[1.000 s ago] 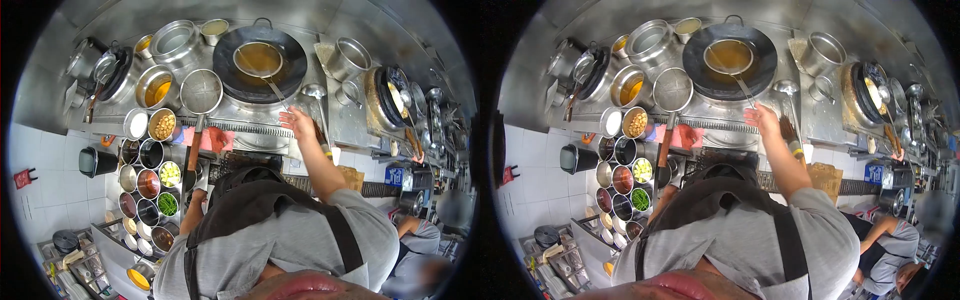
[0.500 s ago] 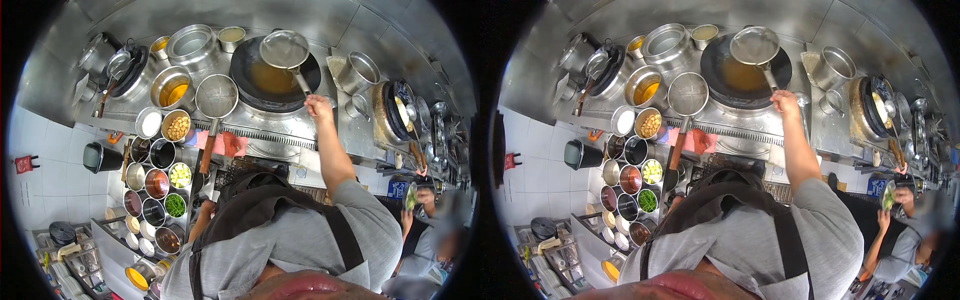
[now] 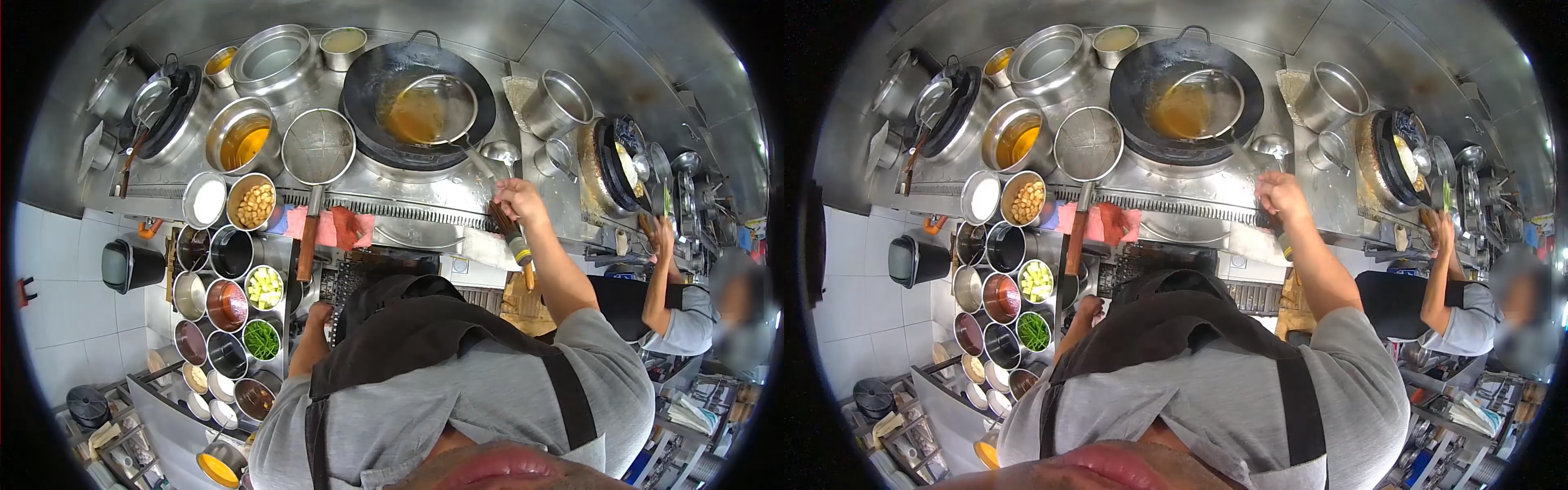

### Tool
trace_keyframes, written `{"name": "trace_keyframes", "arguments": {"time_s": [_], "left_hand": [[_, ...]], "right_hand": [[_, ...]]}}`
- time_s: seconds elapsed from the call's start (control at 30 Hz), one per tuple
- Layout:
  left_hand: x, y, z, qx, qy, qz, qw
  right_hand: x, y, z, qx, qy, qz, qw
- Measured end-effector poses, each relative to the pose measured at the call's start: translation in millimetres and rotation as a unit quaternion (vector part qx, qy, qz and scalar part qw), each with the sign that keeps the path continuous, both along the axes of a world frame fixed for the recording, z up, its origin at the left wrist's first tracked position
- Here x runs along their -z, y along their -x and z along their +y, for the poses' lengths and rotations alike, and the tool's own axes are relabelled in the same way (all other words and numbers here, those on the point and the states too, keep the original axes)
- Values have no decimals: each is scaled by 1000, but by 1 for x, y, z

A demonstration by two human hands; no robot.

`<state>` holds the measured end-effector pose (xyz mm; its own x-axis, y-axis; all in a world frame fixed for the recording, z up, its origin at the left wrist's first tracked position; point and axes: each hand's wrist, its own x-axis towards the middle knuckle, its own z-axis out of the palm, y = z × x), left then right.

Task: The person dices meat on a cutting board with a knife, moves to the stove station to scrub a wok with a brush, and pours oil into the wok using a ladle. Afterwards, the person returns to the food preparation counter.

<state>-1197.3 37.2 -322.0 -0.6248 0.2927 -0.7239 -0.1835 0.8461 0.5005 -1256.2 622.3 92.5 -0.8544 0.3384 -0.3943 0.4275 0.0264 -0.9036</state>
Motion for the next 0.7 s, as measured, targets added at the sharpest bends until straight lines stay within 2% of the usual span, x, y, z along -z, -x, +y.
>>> {"name": "trace_keyframes", "arguments": {"time_s": [0.03,0.07,0.13,0.17,0.2,0.27,0.3,0.33,0.37,0.4,0.43,0.47,0.53,0.6,0.67,0.7], "left_hand": [[9,4,2,4,-44,41,998],[8,8,8,3,-42,42,998],[-14,24,43,-90,90,-101,987],[-80,28,47,49,42,-4,998],[-90,32,53,213,109,55,969],[-70,28,43,348,119,216,905],[-83,30,47,311,123,156,929],[-74,28,41,276,85,148,946],[-65,23,38,114,78,38,990],[-61,20,37,-55,66,-71,994],[-78,15,38,-185,15,-106,977],[-94,13,43,-191,38,-85,977],[-103,3,34,-67,63,-14,996],[-109,-8,33,-85,40,21,995],[-49,-19,13,-9,19,89,996],[-44,-31,10,3,41,84,996]], "right_hand": [[3,0,-8,1,46,9,999],[7,2,-16,1,92,17,996],[13,9,-27,3,106,19,994],[15,15,-31,-5,120,19,993],[17,21,-35,-14,136,19,990],[17,34,-44,-17,146,29,989],[14,41,-48,-12,150,31,988],[12,48,-50,-8,154,34,987],[11,57,-50,-10,156,42,987],[14,66,-46,-13,159,46,986],[18,76,-42,-5,179,61,982],[21,86,-35,3,199,75,977],[17,100,-23,8,204,87,975],[6,110,-3,18,170,114,979],[-8,119,26,24,149,142,978],[-19,124,42,28,82,144,986]]}}
